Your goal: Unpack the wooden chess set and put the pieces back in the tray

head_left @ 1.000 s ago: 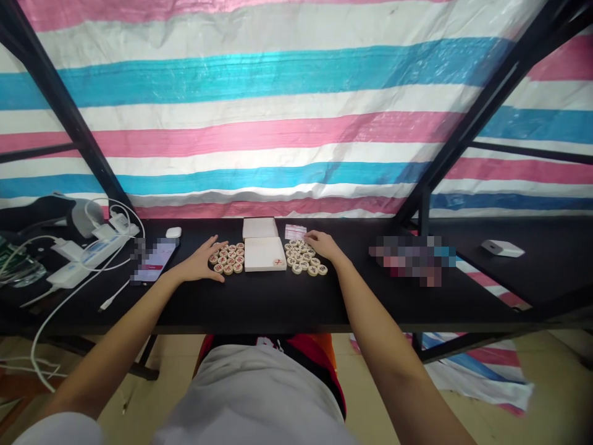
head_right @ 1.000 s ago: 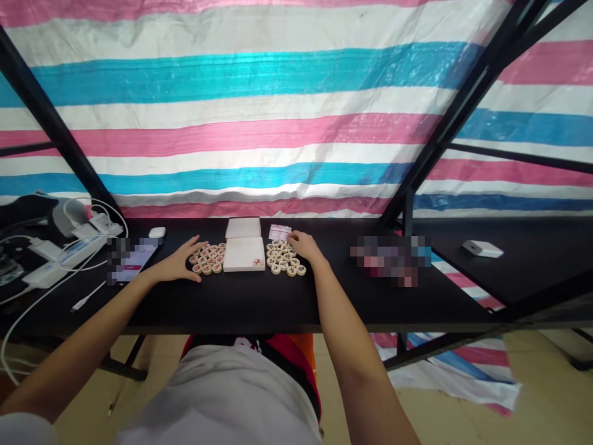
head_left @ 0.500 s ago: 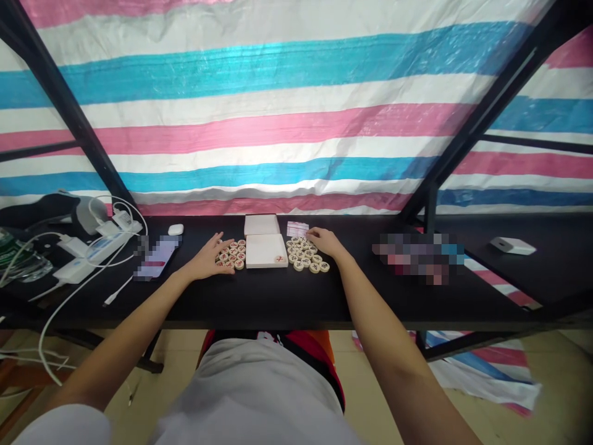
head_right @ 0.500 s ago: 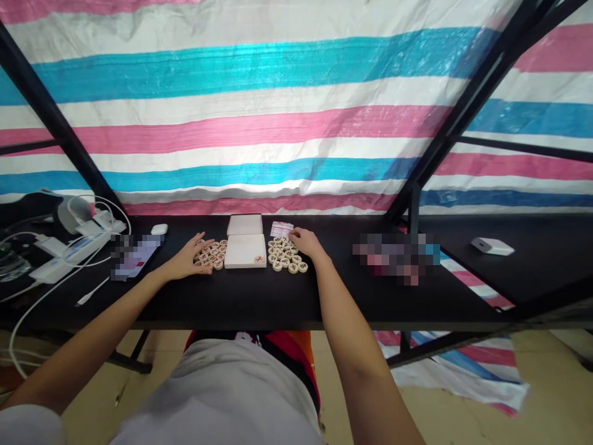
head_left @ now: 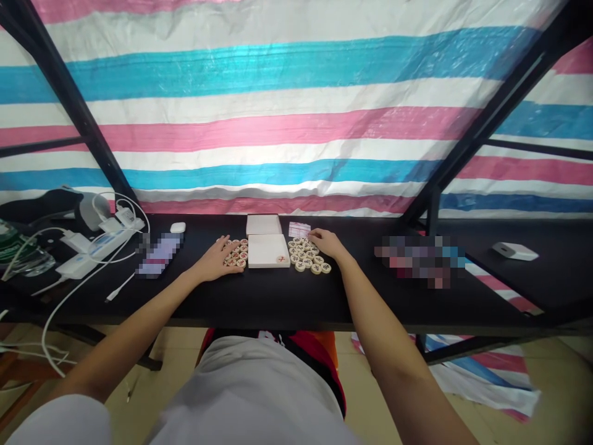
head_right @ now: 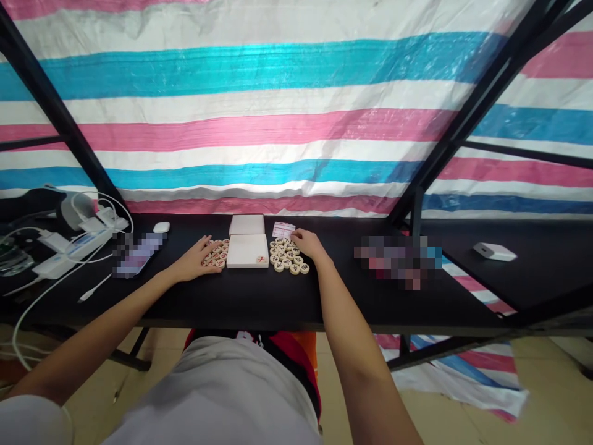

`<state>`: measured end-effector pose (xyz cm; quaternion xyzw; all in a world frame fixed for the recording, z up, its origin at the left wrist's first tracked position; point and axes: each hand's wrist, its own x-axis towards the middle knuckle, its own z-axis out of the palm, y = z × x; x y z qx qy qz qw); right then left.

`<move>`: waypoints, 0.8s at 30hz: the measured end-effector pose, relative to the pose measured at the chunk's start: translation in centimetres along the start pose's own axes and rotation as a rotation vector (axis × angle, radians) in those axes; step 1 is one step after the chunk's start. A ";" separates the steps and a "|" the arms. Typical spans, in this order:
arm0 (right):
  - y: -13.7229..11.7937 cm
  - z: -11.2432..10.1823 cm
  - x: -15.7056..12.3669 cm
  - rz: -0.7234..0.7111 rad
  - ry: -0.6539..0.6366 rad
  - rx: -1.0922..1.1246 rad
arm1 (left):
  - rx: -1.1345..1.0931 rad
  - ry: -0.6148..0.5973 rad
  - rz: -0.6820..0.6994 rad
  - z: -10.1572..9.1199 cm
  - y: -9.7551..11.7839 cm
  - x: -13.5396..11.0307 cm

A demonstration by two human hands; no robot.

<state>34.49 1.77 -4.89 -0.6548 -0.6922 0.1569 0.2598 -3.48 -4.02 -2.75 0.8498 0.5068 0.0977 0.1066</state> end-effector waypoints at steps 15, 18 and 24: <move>-3.5 -0.8 -1.5 -0.302 0.290 -0.092 | -0.297 0.151 -0.097 -0.9 -1.9 -0.3; -6.5 -0.3 -2.6 -0.522 0.206 0.032 | -0.334 0.148 -0.114 -0.8 -2.4 -0.3; -8.4 0.6 -3.6 -0.537 -0.162 0.233 | -0.261 0.140 -0.084 -0.3 -2.6 -0.3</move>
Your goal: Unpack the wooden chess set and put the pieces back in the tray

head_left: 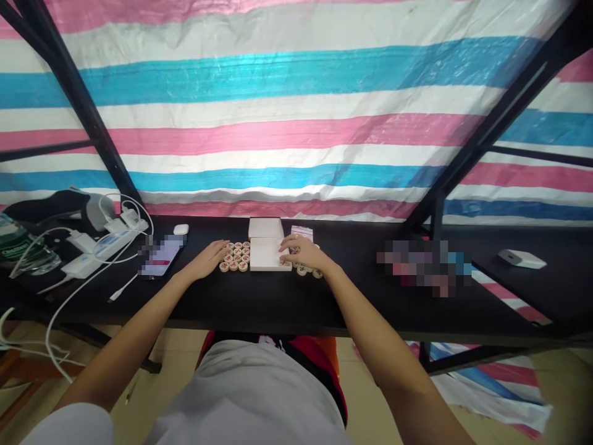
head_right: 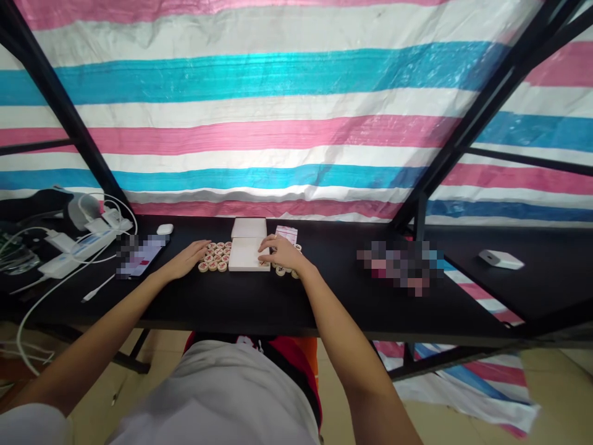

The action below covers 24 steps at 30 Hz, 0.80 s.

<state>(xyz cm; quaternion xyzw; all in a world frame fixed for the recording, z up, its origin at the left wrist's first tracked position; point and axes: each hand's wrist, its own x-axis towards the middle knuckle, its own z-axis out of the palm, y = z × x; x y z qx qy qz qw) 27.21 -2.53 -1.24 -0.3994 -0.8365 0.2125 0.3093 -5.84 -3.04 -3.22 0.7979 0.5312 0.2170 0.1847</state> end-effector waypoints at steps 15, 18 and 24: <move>2.0 -0.3 0.4 0.008 0.236 -0.157 | 0.306 -0.121 0.502 1.6 11.6 1.9; 3.8 -1.9 -0.2 0.166 0.376 -0.189 | 0.437 -0.337 0.462 3.0 13.6 4.9; 7.2 -3.4 -1.4 0.397 0.299 -0.249 | 0.478 -0.428 0.394 4.2 14.2 6.9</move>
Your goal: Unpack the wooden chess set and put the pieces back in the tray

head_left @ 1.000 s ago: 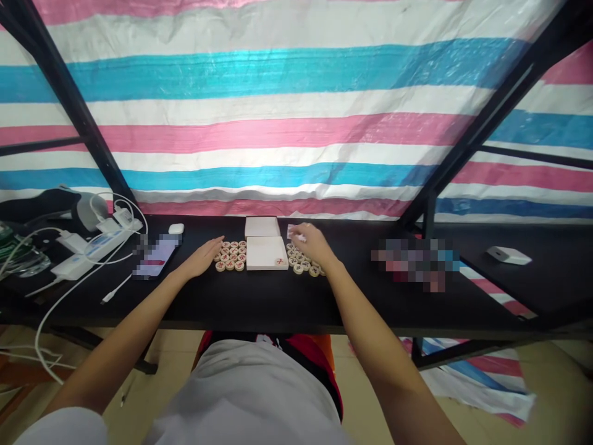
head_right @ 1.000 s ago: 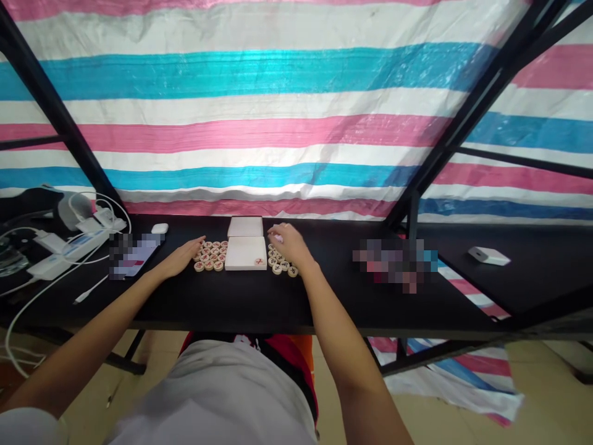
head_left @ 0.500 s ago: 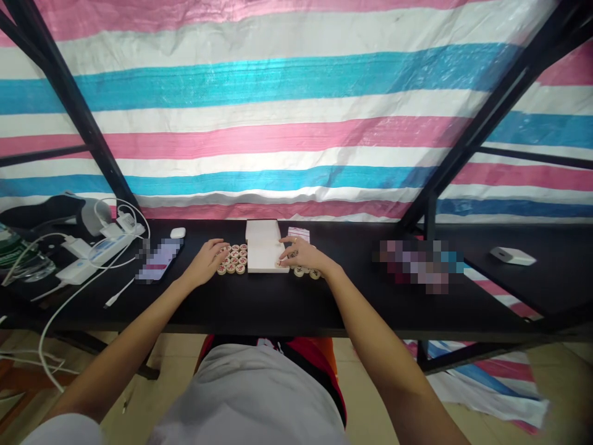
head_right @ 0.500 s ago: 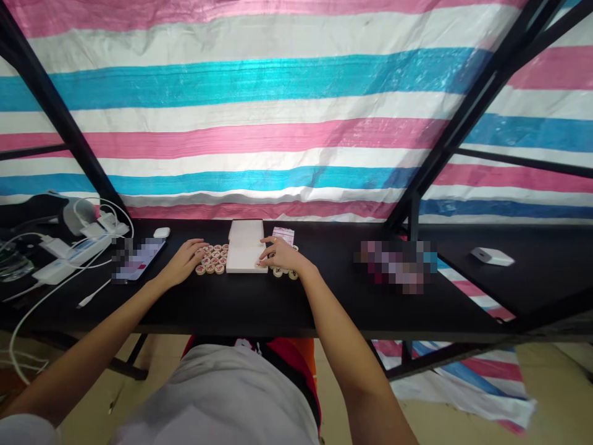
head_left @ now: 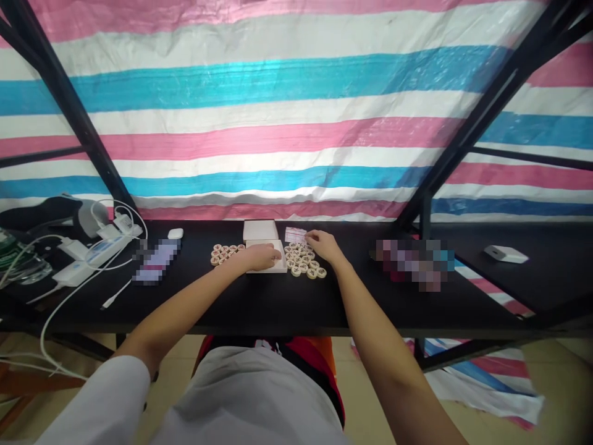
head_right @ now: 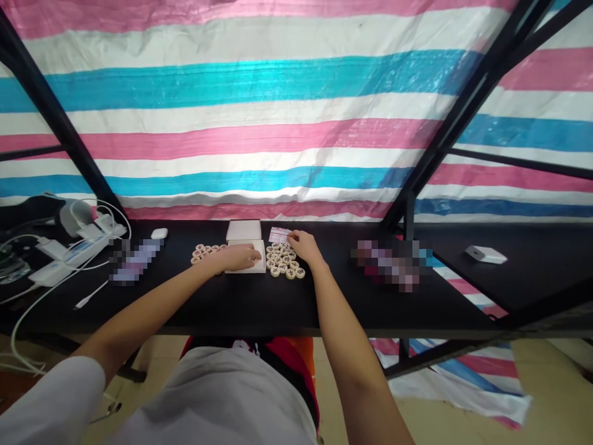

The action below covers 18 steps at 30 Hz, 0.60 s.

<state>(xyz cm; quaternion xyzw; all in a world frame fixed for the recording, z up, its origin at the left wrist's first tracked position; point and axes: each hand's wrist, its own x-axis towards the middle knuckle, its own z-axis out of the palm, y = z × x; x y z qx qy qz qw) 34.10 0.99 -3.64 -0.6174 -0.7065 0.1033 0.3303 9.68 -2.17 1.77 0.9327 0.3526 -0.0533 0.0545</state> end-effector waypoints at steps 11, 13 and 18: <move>-0.1 0.4 0.0 0.050 -0.069 -0.019 | -0.348 0.543 -0.251 -0.9 -6.2 -12.0; 0.1 0.5 0.0 0.066 -0.080 -0.020 | -0.353 0.583 -0.360 0.9 -7.2 -15.3; 0.3 0.4 0.0 0.118 -0.103 -0.026 | -0.293 0.545 -0.442 6.3 -7.8 -18.0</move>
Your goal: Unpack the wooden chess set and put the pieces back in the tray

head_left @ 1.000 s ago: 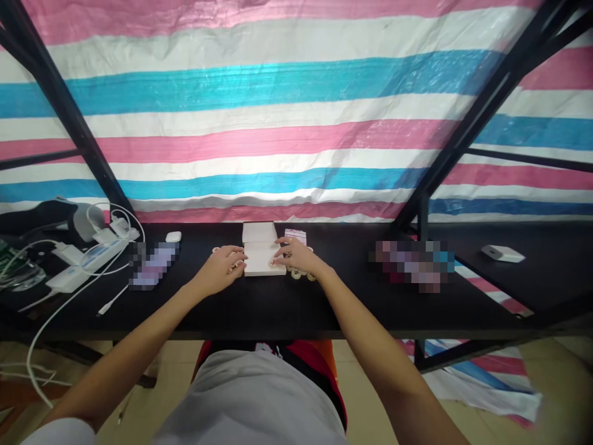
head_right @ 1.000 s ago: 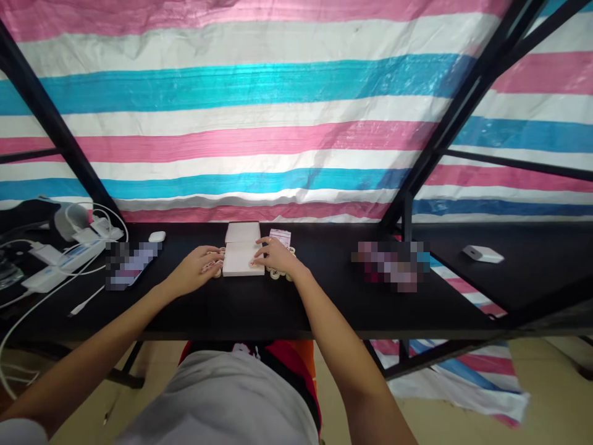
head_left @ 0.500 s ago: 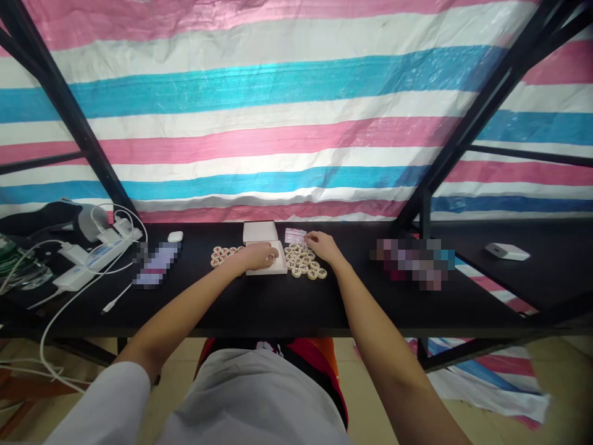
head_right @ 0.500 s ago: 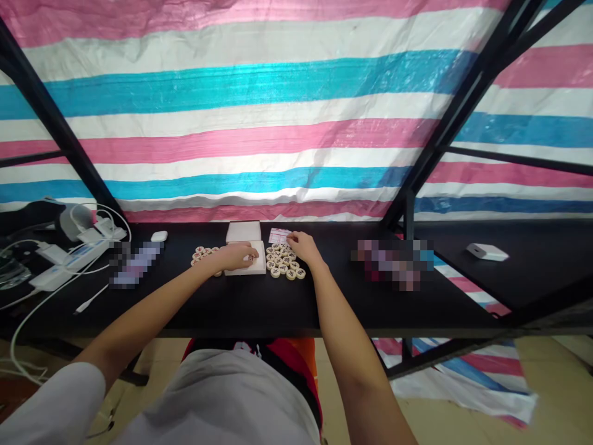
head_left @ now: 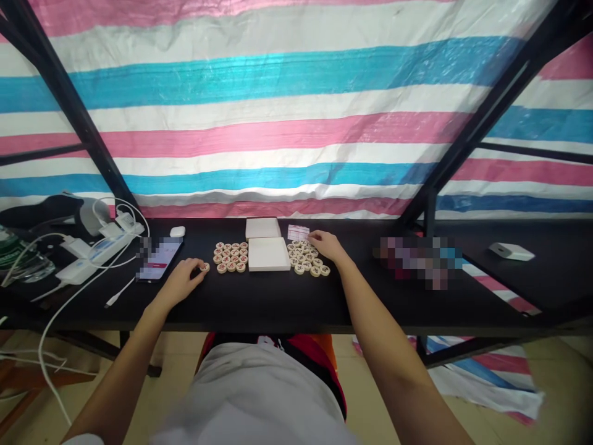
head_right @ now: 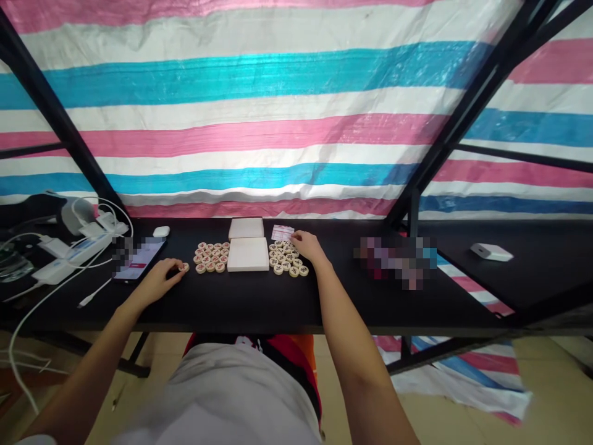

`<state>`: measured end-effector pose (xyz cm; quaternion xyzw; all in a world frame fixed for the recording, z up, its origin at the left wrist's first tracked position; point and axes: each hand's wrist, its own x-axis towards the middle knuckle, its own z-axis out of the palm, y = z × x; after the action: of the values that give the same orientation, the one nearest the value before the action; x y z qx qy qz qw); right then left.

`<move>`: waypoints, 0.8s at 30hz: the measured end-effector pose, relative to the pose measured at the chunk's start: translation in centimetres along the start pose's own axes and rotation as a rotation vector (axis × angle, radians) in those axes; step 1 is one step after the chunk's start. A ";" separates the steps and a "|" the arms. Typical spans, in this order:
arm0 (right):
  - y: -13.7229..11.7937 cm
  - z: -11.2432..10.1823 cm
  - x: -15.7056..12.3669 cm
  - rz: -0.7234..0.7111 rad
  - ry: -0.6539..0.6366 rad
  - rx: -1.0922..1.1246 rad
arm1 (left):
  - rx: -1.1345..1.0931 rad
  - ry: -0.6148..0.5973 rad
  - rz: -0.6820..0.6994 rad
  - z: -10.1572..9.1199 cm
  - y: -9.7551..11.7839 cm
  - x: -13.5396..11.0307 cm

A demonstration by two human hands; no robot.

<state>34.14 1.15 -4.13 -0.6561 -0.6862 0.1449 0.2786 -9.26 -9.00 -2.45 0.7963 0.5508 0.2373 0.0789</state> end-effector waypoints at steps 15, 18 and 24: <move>0.1 -1.6 -1.4 -0.032 0.059 -0.051 | 0.031 0.035 -0.009 0.9 0.2 -0.5; 0.2 -1.2 -5.7 -0.057 0.214 -0.022 | 0.032 0.034 -0.029 0.9 0.4 -0.7; -0.1 2.0 -14.4 -0.053 0.345 -0.171 | 0.100 0.068 -0.123 2.0 2.0 -1.8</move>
<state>32.67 -12.60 -8.45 -0.6741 -0.6551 -0.0358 0.3392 -7.16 -11.08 -3.97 0.7553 0.6122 0.2312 0.0348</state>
